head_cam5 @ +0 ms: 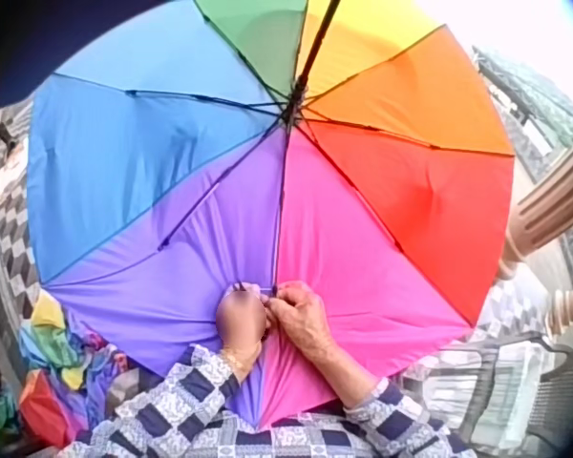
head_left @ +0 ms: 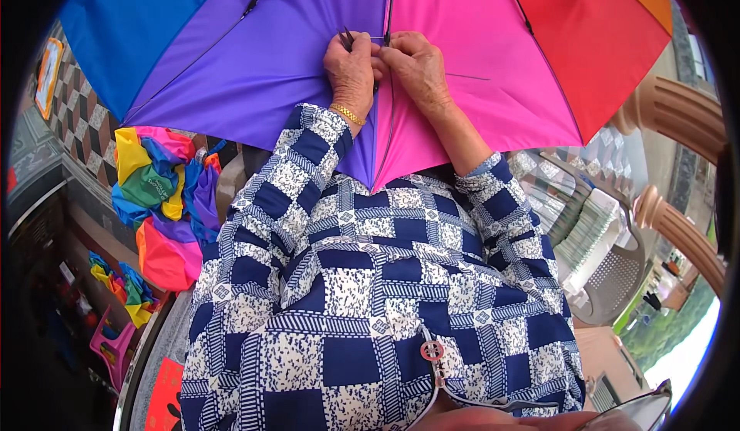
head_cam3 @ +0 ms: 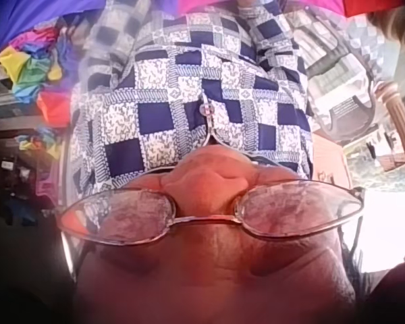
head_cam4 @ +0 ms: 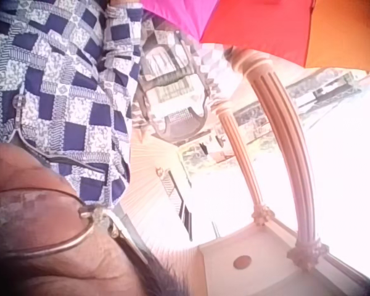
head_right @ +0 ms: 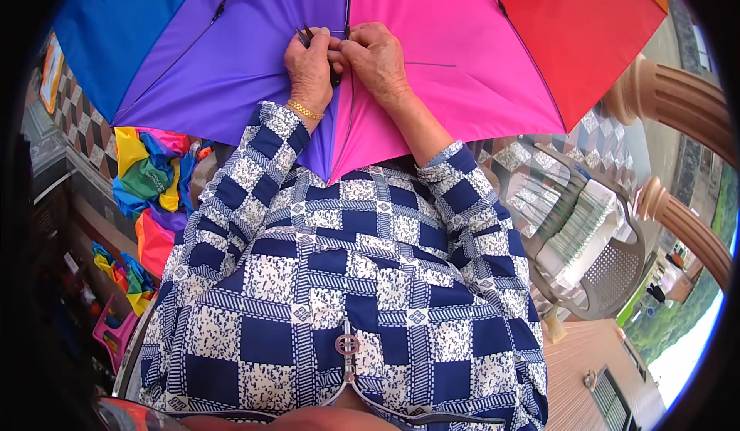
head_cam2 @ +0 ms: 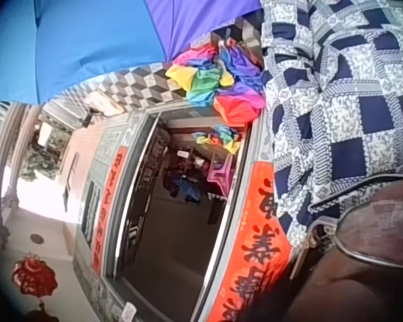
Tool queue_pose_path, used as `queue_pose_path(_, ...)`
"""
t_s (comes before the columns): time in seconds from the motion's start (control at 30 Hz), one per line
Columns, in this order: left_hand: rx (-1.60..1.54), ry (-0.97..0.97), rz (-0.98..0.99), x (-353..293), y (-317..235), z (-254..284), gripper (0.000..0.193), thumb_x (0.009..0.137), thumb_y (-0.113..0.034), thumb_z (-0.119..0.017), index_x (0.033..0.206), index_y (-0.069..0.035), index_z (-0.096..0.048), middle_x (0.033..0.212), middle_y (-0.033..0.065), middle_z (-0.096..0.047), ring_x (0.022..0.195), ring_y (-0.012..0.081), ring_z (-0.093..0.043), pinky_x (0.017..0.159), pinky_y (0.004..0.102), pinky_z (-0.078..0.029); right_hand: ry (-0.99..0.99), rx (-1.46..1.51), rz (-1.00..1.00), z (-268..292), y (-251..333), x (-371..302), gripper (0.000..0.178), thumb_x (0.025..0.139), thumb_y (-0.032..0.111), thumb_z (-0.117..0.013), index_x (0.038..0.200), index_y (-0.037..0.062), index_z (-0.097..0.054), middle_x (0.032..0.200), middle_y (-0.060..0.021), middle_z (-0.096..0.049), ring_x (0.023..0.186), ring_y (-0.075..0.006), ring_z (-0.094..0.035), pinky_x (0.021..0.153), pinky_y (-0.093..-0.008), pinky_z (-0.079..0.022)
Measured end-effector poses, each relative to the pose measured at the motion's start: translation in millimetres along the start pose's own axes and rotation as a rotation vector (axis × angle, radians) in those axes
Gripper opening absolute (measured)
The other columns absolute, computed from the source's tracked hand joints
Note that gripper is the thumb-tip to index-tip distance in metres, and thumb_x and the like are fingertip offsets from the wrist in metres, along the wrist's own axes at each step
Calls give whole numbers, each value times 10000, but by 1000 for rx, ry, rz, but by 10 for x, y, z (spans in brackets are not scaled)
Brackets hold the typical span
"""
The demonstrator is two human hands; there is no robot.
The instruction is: Repairing a multi-colored umbrella by adjusting and fixing its structural ribs and fabric alignment.
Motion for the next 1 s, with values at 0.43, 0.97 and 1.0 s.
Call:
queue_pose_path(0.43, 153, -17, 9, 24, -13, -13, 94, 831, -101, -599, 803, -25, -552, 638, 23, -539, 411, 93, -483, 375, 215, -390, -65, -143, 124, -33, 9, -30, 166, 725, 167, -639, 766, 8, -658, 929, -131, -613, 839, -277, -607, 746, -350, -488)
queue_pose_path(0.97, 129, 34, 29, -65, -145, -45, 89, 838, -68, -547, 793, 6, -527, 610, 44, -516, 407, 126, -527, 401, 255, -464, 119, -781, 340, 520, 45, 362, 84, 806, 83, -579, 852, 43, -636, 819, -96, -624, 789, -246, -612, 674, -372, -487)
queue_pose_path(1.0, 126, 31, 26, -83, -160, -53, 89, 846, -66, -534, 804, 10, -518, 615, 47, -509, 406, 127, -525, 410, 261, -474, 119, -783, 338, 643, 78, 391, 84, 806, 83, -579, 852, 43, -636, 819, -96, -624, 789, -246, -612, 674, -372, -487)
Point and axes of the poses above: each hand's wrist, its own x-axis towards the middle knuckle, its own z-axis out of the back of the hand, y = z × x, the point moved 1 cm from there along x, towards the middle knuckle
